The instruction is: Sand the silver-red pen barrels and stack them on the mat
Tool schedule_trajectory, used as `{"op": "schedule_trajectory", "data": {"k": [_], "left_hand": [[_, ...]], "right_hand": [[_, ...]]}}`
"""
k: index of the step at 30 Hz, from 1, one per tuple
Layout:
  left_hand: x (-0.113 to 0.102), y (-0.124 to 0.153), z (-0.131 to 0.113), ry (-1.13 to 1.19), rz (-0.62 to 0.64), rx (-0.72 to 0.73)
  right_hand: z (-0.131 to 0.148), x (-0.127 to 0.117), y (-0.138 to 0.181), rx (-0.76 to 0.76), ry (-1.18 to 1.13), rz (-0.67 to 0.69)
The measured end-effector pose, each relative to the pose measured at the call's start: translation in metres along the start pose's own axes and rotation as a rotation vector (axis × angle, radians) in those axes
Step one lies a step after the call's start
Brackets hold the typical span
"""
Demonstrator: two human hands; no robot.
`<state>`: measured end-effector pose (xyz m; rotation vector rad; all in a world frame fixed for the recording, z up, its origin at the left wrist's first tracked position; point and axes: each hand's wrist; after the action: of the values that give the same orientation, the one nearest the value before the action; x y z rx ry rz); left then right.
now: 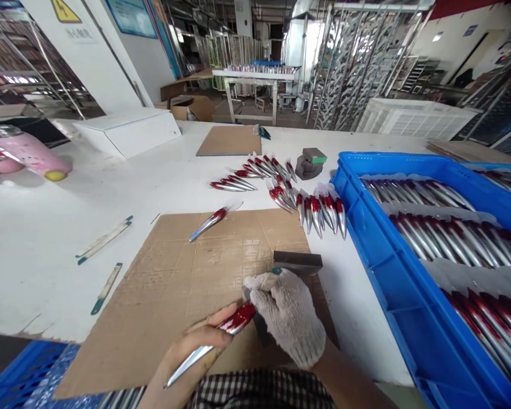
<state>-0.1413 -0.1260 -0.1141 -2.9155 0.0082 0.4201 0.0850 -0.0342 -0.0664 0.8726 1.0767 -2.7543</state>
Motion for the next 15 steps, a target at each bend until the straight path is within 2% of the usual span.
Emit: {"op": "schedule_trajectory", "data": {"k": [2,5,8,11,13,15], "left_hand": [[0.001,-0.002,-0.005,0.014,0.0,0.011],[0.002,-0.004,-0.009,0.042,0.015,0.012],[0.002,-0.004,-0.008,0.026,0.007,0.008],[0.003,-0.005,-0.008,0.0,0.012,0.014],[0.005,-0.007,-0.017,-0.013,0.018,-0.01],[0.009,-0.008,-0.032,-0.033,0.025,-0.042]], "right_hand": [[0.0,0.002,0.003,0.023,-0.022,-0.063],[-0.001,0.0,0.004,0.087,-0.132,0.012],[-0.002,-0.001,0.002,0.065,-0.11,0.077],[-0.001,0.004,0.003,0.051,-0.089,-0.051],[-0.001,0.007,0.005,0.127,-0.18,-0.164],[0.0,0.008,0.009,0.246,-0.295,-0.204]]}}
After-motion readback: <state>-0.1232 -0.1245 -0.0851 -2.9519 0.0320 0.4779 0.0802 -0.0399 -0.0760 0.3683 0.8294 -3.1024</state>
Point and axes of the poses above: each hand's wrist, its own y-axis away from the middle knuckle, its own x-axis out of the palm, z = x × y, and after that the axes turned 2 degrees about -z, right-handed
